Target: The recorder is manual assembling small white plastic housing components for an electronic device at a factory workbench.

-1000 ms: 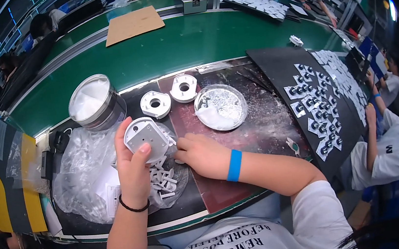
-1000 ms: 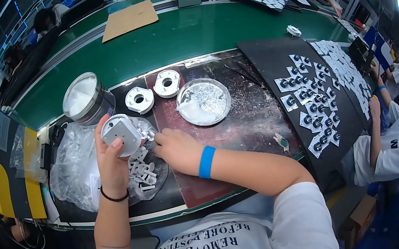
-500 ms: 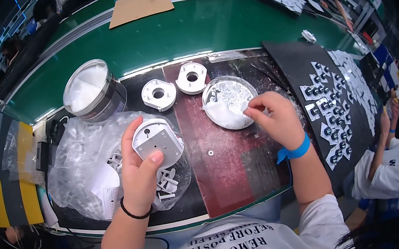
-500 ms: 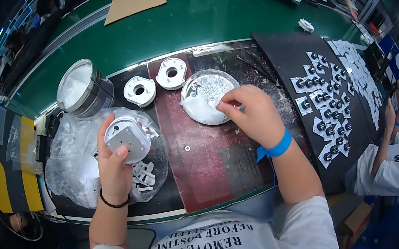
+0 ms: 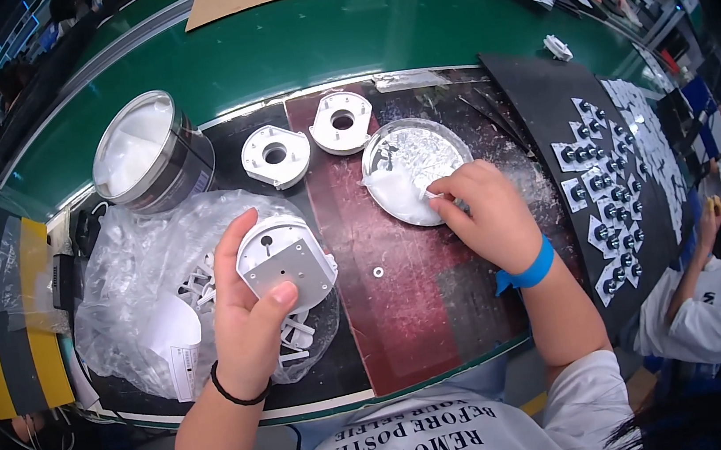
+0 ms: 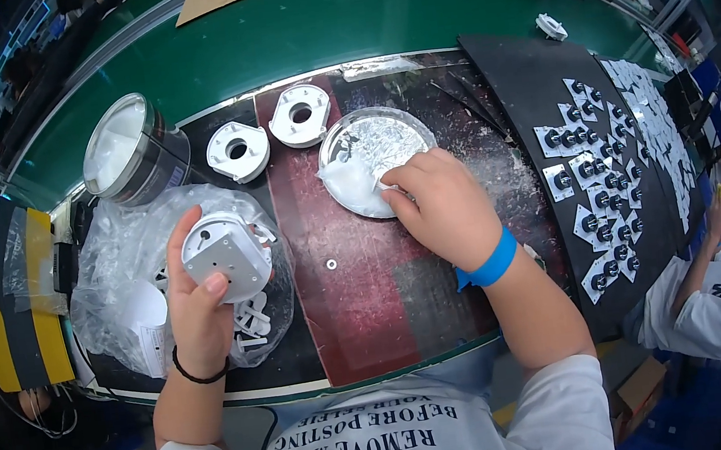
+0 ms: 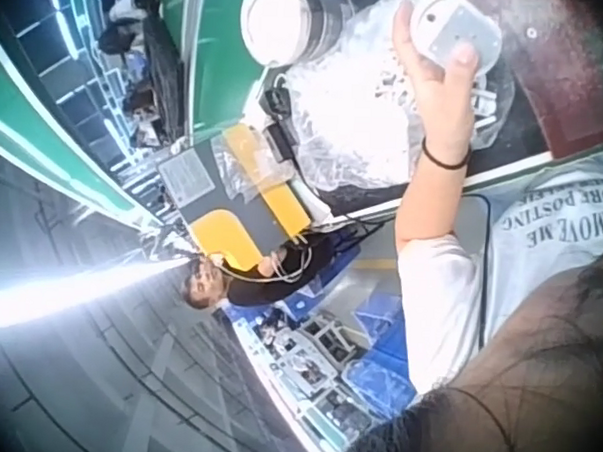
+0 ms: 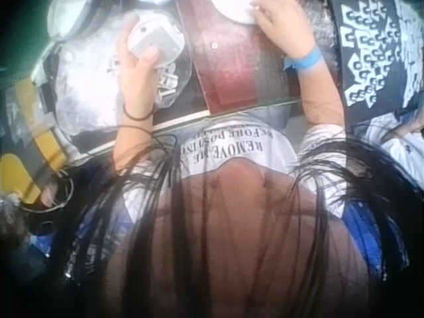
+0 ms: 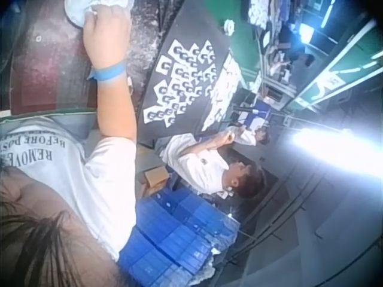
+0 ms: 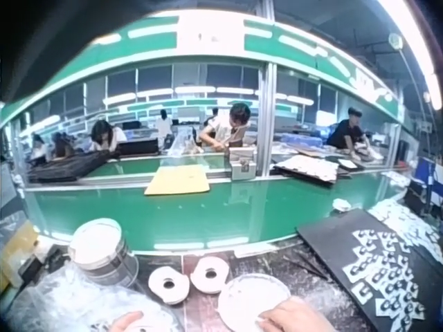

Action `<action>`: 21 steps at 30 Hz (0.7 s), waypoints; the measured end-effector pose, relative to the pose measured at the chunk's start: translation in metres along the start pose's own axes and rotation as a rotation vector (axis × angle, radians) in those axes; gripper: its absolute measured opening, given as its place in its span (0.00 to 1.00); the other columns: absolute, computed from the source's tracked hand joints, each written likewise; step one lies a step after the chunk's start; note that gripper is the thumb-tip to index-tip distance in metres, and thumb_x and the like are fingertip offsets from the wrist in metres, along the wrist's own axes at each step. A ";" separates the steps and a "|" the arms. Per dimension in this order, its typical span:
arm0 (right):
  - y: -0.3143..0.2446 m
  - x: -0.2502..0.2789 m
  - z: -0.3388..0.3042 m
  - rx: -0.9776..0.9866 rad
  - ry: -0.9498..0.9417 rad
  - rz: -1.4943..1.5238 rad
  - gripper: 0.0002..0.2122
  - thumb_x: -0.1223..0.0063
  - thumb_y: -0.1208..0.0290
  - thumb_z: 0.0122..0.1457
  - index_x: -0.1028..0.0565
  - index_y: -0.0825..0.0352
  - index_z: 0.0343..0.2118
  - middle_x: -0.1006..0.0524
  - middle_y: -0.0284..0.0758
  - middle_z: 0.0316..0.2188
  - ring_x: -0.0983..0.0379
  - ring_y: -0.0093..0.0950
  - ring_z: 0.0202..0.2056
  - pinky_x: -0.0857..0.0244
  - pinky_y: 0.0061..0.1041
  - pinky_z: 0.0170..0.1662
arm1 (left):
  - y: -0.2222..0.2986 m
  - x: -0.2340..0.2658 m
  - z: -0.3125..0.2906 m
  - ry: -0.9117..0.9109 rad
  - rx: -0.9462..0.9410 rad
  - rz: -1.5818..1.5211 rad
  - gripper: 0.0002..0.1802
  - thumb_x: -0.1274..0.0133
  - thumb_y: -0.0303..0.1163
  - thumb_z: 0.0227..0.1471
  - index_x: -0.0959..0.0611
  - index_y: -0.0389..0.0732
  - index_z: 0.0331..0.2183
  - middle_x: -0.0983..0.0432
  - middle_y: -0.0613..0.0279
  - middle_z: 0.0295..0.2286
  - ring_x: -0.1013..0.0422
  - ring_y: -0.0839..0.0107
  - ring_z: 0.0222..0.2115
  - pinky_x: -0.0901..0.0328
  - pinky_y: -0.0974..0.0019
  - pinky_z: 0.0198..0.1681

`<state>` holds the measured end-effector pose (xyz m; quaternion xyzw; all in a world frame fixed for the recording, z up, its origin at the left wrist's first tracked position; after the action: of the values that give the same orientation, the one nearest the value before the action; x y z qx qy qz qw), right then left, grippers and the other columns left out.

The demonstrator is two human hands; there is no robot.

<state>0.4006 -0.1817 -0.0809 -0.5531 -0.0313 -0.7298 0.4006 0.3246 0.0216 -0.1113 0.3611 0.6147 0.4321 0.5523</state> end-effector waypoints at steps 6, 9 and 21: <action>-0.002 -0.003 0.001 0.005 -0.006 -0.009 0.05 0.48 0.73 0.46 0.25 0.67 0.26 0.28 0.37 0.23 0.33 0.36 0.30 0.39 0.31 0.35 | 0.000 -0.002 -0.001 -0.012 -0.001 0.004 0.41 0.47 0.34 0.40 0.48 0.39 0.54 0.34 0.45 0.40 0.32 0.56 0.40 0.33 0.57 0.39; -0.003 -0.003 0.001 0.011 -0.004 -0.018 0.05 0.48 0.73 0.46 0.25 0.67 0.26 0.28 0.37 0.23 0.33 0.36 0.30 0.39 0.31 0.35 | 0.000 0.003 -0.001 -0.008 -0.016 0.022 0.41 0.47 0.34 0.40 0.48 0.39 0.54 0.34 0.45 0.40 0.32 0.56 0.39 0.33 0.57 0.39; -0.005 -0.003 0.001 0.027 -0.007 0.000 0.05 0.49 0.73 0.47 0.25 0.67 0.26 0.27 0.38 0.23 0.33 0.36 0.30 0.38 0.32 0.35 | -0.002 -0.005 -0.001 -0.101 0.021 -0.061 0.38 0.49 0.28 0.44 0.48 0.40 0.54 0.35 0.53 0.42 0.33 0.63 0.42 0.38 0.61 0.46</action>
<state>0.3989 -0.1762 -0.0809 -0.5501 -0.0426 -0.7274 0.4079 0.3242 0.0158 -0.1115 0.3694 0.6012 0.3898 0.5917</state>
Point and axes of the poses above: each hand's wrist, its own z-axis towards the middle knuckle, its own x-axis out of the back of the hand, y = z × x, the point moved 10 cm from there along z, towards the middle knuckle
